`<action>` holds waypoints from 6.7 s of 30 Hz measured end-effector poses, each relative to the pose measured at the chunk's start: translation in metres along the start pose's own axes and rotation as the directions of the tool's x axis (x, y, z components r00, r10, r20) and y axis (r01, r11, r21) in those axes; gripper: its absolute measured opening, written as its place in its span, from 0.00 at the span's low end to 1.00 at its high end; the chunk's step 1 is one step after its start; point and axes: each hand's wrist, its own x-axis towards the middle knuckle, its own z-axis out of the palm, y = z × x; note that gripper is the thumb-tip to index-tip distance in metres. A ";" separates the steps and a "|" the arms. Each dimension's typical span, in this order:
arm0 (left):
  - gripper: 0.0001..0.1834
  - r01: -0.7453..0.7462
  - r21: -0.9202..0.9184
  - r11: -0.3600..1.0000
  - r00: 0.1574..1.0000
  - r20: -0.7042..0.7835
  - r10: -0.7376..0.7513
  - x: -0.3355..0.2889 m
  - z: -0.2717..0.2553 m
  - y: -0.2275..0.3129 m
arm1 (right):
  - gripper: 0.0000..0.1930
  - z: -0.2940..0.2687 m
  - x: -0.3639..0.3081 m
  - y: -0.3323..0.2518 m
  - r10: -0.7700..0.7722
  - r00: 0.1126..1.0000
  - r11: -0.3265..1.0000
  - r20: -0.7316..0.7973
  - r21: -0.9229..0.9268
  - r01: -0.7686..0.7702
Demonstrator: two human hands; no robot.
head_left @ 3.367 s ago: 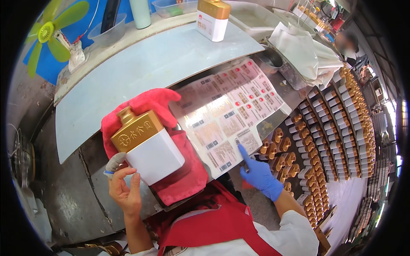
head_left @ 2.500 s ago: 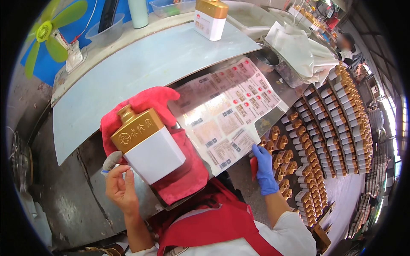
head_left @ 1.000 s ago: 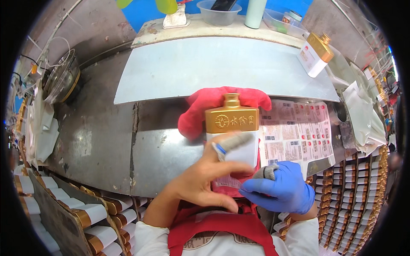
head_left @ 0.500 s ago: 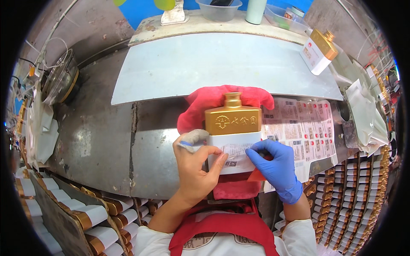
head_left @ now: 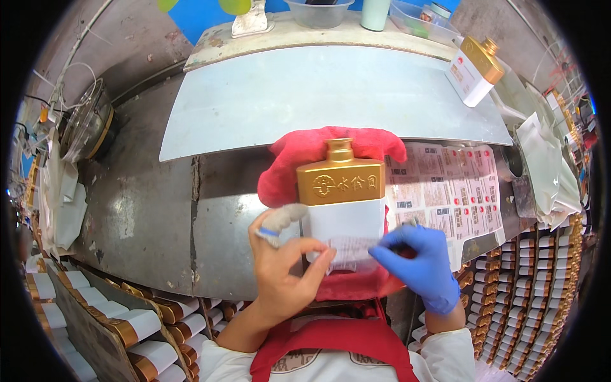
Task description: The person applies adhesive labels to the sides of gold and white bottles. They peel labels from a sheet, align them on the bottle, and smooth them down with their gloved hands. The person handles the bottles one at a time, rotating them to apply labels to different sides.
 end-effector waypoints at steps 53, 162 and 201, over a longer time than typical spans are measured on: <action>0.36 -0.171 0.401 0.900 0.952 0.302 0.047 0.002 0.022 -0.016 | 0.41 0.026 0.009 0.041 0.194 0.980 0.971 -0.029 0.149 -0.188; 0.39 0.252 -0.639 0.727 0.959 0.264 -0.101 -0.008 0.036 -0.049 | 0.30 0.038 0.019 0.067 0.248 0.964 0.896 -0.094 0.400 -0.191; 0.52 0.446 -0.689 0.572 0.885 0.437 -0.164 -0.005 0.022 -0.061 | 0.20 0.059 0.010 0.016 -0.728 0.685 0.541 0.029 -0.590 0.599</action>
